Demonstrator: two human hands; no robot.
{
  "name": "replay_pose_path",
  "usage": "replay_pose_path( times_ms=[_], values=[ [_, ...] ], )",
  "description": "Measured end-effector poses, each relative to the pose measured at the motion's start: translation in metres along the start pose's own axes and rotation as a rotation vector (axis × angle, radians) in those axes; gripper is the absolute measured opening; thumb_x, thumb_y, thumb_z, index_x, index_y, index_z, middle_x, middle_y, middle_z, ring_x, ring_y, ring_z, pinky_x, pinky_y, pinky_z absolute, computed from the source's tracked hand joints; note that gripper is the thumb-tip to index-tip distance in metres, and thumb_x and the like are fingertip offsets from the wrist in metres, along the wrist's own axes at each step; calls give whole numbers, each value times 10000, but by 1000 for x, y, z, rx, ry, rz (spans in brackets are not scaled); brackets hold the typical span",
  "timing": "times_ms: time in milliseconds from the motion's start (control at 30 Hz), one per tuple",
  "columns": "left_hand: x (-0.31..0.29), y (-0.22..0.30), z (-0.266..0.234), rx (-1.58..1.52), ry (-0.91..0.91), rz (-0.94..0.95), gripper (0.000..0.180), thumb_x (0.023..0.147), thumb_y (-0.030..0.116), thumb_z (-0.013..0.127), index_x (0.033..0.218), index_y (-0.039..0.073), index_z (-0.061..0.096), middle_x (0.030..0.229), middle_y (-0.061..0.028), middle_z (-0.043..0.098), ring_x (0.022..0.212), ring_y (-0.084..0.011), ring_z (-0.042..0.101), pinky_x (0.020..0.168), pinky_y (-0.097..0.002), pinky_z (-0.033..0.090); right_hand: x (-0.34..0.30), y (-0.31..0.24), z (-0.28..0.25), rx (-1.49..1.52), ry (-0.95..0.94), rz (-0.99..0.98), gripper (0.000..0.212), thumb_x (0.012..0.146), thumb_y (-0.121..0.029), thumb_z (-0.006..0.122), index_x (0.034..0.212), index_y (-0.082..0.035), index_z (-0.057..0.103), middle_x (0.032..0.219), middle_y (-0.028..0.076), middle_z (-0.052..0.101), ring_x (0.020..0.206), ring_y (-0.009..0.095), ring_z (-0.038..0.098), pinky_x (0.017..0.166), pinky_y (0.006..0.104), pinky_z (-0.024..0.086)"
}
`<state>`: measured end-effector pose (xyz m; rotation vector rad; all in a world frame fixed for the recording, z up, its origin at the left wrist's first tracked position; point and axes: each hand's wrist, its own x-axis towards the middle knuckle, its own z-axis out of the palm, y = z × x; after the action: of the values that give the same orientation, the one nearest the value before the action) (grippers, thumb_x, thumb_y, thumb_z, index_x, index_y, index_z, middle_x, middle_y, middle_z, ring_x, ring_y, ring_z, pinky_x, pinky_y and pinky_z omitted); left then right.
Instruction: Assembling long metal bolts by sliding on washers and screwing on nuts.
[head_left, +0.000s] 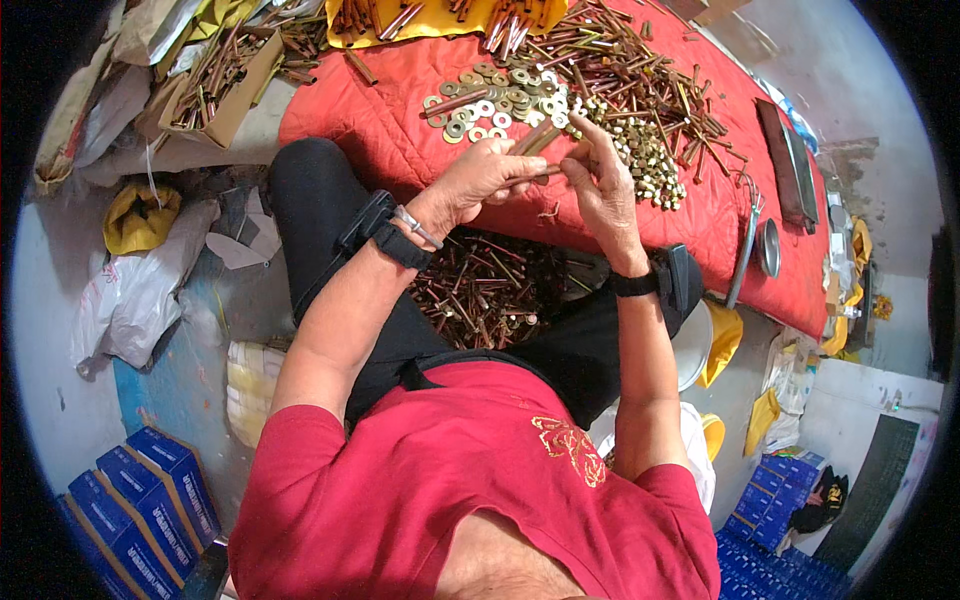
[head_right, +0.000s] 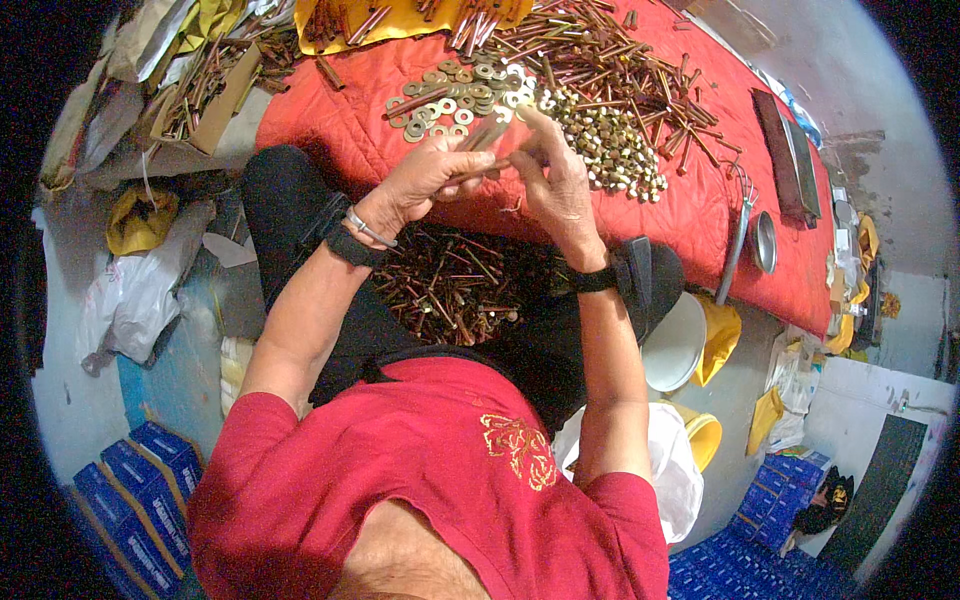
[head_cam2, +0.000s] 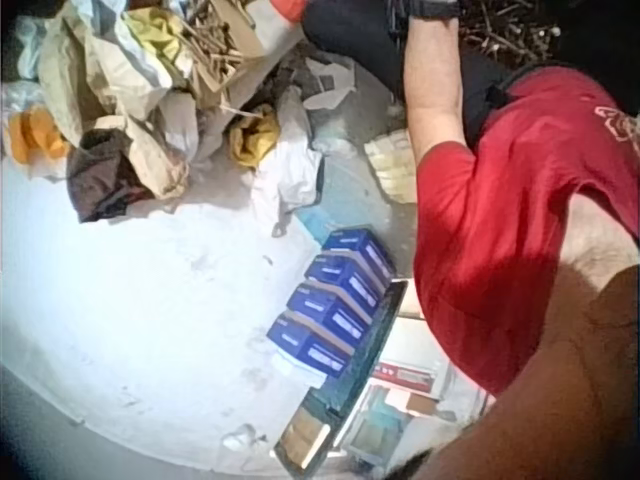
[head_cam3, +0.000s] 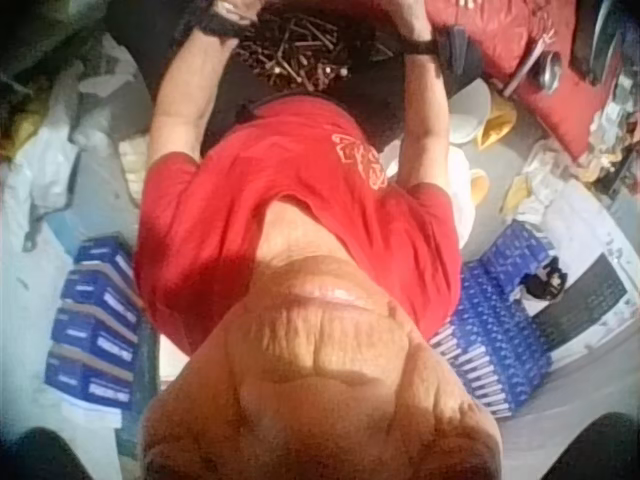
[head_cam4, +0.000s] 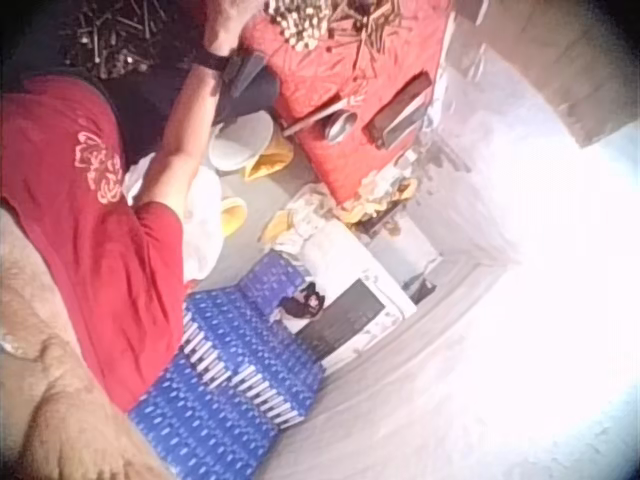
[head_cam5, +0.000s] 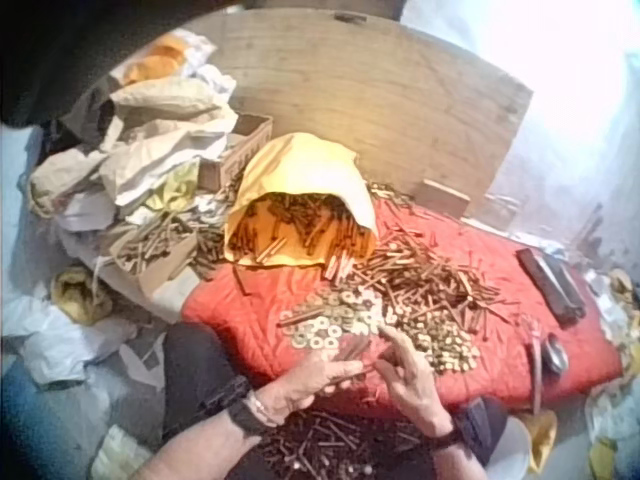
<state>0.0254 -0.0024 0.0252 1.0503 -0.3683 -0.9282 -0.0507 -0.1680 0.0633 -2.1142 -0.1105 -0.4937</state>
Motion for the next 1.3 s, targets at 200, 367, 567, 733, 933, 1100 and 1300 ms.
replay_pose_path(
  times_ms=[200, 367, 567, 733, 933, 1100, 1300],
  values=[
    [-2, 2, 2, 2, 20, -11, 196, 887, 250, 612, 873, 55, 604, 631, 49, 507, 456, 8, 378, 379, -150, 256, 0, 4, -4, -143, 20, 31, 372, 937, -129, 549, 1297, -46, 500, 695, -28, 489, 622, 63, 430, 566, 214, 382],
    [-1, 0, 1, 4, -11, -39, 200, 886, 255, 615, 873, 55, 607, 631, 46, 517, 455, 6, 386, 383, -145, 260, 2, 3, -3, -67, 3, 110, 370, 949, -175, 538, 1291, -36, 501, 731, -21, 496, 645, 71, 438, 584, 228, 397],
    [-1, -3, 6, -9, 26, -42, 201, 878, 248, 624, 893, 49, 605, 628, 41, 516, 445, 5, 379, 376, -141, 249, 2, -2, -3, 44, -52, 305, 380, 939, -151, 539, 1299, -37, 493, 842, 18, 529, 743, 100, 486, 675, 250, 437],
    [3, -4, -3, -38, -26, -53, 189, 903, 233, 606, 946, 50, 594, 660, 47, 515, 453, 12, 383, 370, -133, 270, 5, 4, 5, -81, 164, -169, 302, 933, -125, 541, 1221, -34, 548, 705, -22, 509, 619, 65, 444, 546, 226, 385],
    [1, -1, 2, -94, 29, -51, 175, 894, 217, 612, 907, 43, 598, 636, 44, 523, 442, 17, 390, 365, -131, 247, 3, 5, 0, -92, 49, 127, 265, 915, -131, 568, 1170, -62, 563, 707, 77, 569, 634, 166, 542, 615, 310, 465],
    [-3, 0, 5, -55, 38, -74, 160, 902, 216, 601, 874, 60, 586, 632, 46, 515, 454, 13, 393, 372, -139, 272, 3, 7, 3, 29, -73, 96, 311, 916, -126, 573, 1214, -42, 539, 642, 14, 506, 565, 107, 491, 520, 251, 420],
    [-20, 27, 20, 137, -211, -72, 326, 936, 287, 579, 1088, 0, 602, 868, -52, 667, 740, -114, 631, 697, -251, 514, 18, 18, -37, 279, -16, 338, 351, 997, -299, 449, 1212, -47, 566, 682, -26, 514, 558, 50, 456, 497, 190, 359]
  ],
)
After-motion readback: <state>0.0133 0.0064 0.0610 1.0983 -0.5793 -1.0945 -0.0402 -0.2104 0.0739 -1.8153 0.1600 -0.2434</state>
